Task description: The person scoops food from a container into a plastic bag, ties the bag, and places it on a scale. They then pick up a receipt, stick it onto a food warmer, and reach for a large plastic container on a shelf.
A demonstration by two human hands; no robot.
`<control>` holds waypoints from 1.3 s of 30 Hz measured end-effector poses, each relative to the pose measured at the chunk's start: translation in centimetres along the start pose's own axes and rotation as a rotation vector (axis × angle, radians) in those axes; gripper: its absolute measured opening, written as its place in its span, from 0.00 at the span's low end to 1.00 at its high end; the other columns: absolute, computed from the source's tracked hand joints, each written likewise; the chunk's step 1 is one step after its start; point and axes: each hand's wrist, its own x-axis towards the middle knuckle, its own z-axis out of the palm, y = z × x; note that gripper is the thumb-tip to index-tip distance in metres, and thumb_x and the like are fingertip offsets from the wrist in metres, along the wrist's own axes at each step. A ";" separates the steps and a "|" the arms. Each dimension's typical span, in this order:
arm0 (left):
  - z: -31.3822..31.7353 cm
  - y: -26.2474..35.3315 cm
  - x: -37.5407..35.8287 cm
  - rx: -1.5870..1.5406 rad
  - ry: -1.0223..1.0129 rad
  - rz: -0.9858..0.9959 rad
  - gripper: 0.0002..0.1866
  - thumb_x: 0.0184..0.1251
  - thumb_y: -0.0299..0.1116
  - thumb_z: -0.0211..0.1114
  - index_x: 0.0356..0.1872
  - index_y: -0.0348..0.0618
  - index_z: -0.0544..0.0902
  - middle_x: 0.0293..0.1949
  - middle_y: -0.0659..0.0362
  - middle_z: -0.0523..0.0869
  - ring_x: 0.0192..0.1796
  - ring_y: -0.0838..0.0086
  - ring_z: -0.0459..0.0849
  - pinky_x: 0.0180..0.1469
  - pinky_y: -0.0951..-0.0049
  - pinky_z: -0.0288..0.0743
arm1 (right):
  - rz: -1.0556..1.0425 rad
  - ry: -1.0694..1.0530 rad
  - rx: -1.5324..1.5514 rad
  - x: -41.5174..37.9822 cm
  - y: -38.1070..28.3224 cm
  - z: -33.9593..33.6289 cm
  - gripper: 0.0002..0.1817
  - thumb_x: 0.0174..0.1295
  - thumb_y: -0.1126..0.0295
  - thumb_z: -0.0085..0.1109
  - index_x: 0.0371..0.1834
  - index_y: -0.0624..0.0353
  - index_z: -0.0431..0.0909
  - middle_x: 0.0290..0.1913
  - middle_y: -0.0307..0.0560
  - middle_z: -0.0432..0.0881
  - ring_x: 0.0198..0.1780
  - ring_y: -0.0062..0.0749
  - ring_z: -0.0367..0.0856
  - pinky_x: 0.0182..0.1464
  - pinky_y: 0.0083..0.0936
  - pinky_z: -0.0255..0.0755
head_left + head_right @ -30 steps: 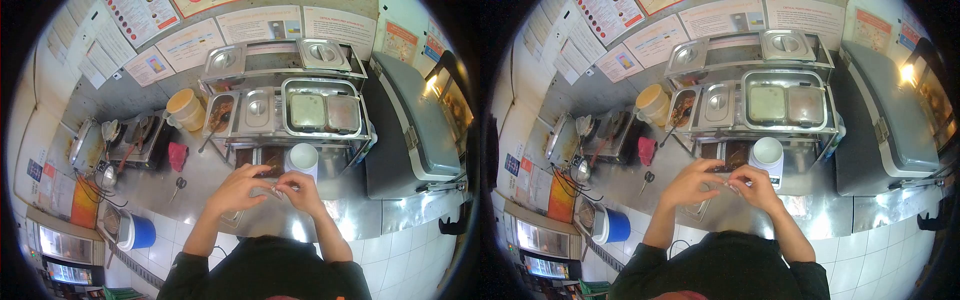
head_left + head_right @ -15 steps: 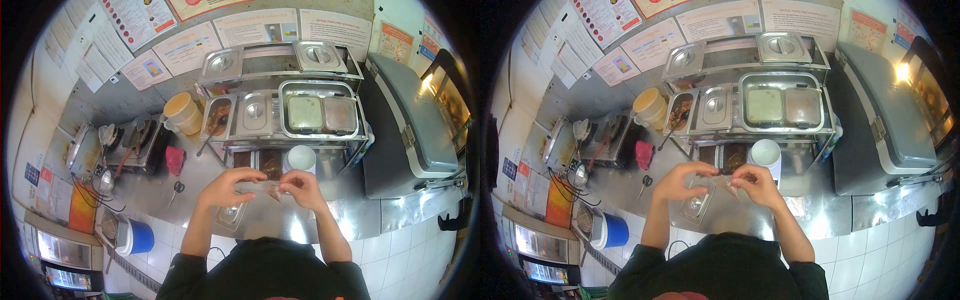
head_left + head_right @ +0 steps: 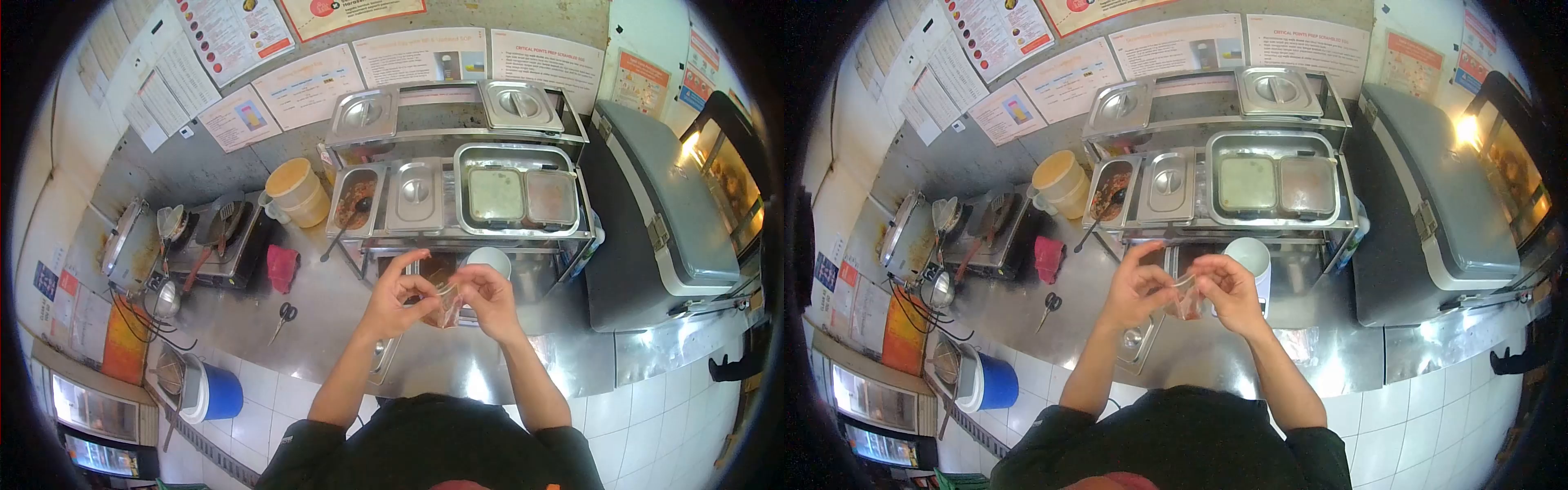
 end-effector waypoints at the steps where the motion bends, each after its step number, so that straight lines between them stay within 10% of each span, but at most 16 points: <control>1: 0.1 0.1 0.1 -0.001 0.001 0.009 0.38 0.55 0.18 0.66 0.66 0.41 0.57 0.34 0.58 0.83 0.40 0.77 0.81 0.47 0.74 0.75 | -0.005 -0.005 -0.006 0.1 -0.6 0.4 0.15 0.60 0.76 0.60 0.49 0.64 0.73 0.41 0.45 0.81 0.40 0.24 0.80 0.41 0.20 0.75; 7: 0.9 1.2 1.1 -0.068 0.214 0.002 0.34 0.57 0.18 0.63 0.63 0.40 0.57 0.33 0.56 0.82 0.37 0.78 0.82 0.43 0.78 0.76 | -0.090 -0.162 -0.074 0.6 -1.8 1.1 0.21 0.61 0.72 0.60 0.57 0.65 0.69 0.44 0.45 0.81 0.41 0.23 0.79 0.42 0.19 0.73; 16: -0.2 -1.7 -0.4 0.028 0.353 0.061 0.30 0.57 0.20 0.65 0.60 0.40 0.62 0.40 0.54 0.82 0.41 0.78 0.81 0.44 0.79 0.76 | 0.067 -0.034 -0.372 1.8 -1.6 -1.6 0.09 0.65 0.75 0.52 0.43 0.69 0.78 0.35 0.47 0.84 0.39 0.24 0.82 0.39 0.22 0.75; 27: -4.1 -9.4 -11.7 0.129 0.304 -0.249 0.22 0.57 0.22 0.67 0.53 0.38 0.72 0.44 0.56 0.82 0.44 0.77 0.80 0.45 0.77 0.74 | -0.163 0.099 -1.249 2.8 2.6 -8.5 0.13 0.56 0.71 0.60 0.45 0.62 0.80 0.45 0.55 0.81 0.46 0.51 0.79 0.48 0.32 0.73; 39: -18.3 -12.2 -17.8 0.705 0.912 -0.282 0.22 0.57 0.33 0.68 0.52 0.36 0.76 0.42 0.57 0.83 0.46 0.72 0.80 0.51 0.72 0.72 | 0.080 0.371 -0.791 -9.0 5.2 -12.5 0.12 0.60 0.72 0.58 0.44 0.65 0.79 0.45 0.48 0.81 0.44 0.28 0.79 0.45 0.23 0.72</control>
